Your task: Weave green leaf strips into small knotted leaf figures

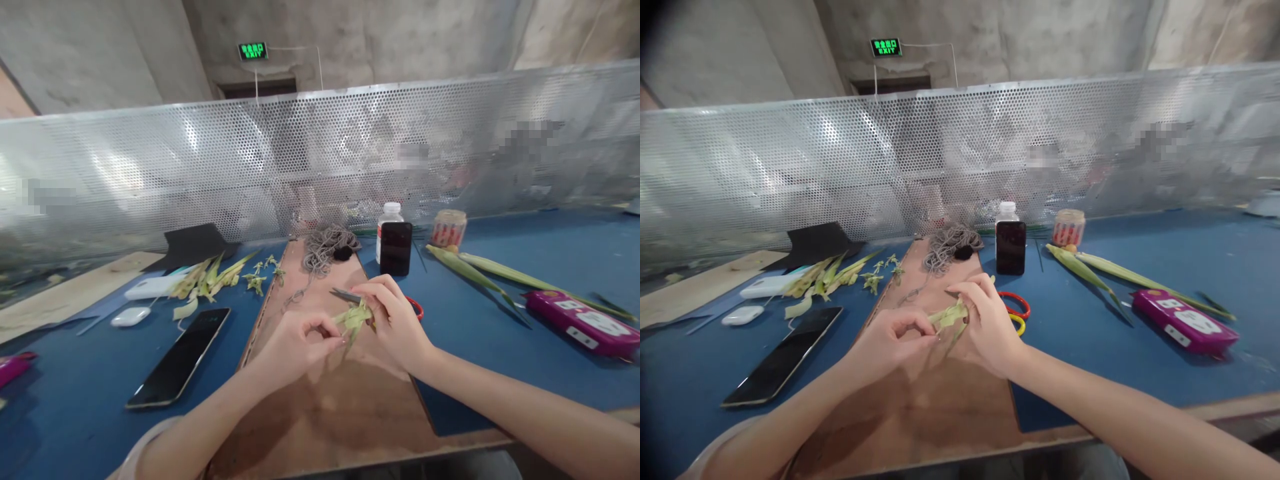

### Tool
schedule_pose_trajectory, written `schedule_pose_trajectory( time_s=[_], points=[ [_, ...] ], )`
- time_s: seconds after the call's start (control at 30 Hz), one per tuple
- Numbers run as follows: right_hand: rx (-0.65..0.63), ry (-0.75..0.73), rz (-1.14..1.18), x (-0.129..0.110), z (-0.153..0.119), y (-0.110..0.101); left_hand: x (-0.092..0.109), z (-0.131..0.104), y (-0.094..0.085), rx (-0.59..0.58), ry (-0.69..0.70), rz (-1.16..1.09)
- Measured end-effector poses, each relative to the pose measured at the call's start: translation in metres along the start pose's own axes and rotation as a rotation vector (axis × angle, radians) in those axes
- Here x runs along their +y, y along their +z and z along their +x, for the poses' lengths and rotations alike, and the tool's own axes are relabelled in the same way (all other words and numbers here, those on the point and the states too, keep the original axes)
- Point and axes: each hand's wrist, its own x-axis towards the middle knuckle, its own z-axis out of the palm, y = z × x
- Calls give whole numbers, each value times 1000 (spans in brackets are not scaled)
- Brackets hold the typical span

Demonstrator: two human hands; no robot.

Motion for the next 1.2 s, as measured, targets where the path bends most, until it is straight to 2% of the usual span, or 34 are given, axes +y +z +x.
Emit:
schedule_pose_trajectory(
  time_s=[0.23,0.4,0.63,0.7,0.8,0.93,1.03,1.13,1.2],
  points=[
    [23,16,-20,-3,2,-4,3,-4,-6,-27,40,61],
    [35,-31,-25,0,2,-5,2,-5,-8,-48,37,43],
    [-56,-147,-38,7,1,-4,-3,0,-6,-118,55,-62],
    [-99,-142,-17,7,0,-3,-7,2,-4,-77,30,-138],
    [-124,-132,-14,8,-1,0,-13,4,0,-35,-39,-385],
    [-110,-167,-45,9,-2,3,-18,8,7,-154,-175,-572],
    [-104,-199,-45,9,-3,4,-15,9,10,-209,-160,-658],
    [-111,-195,-20,7,-2,3,-11,9,10,-174,-118,-708],
    [-126,-123,19,5,-1,2,-10,9,9,-141,-119,-704]
  ],
)
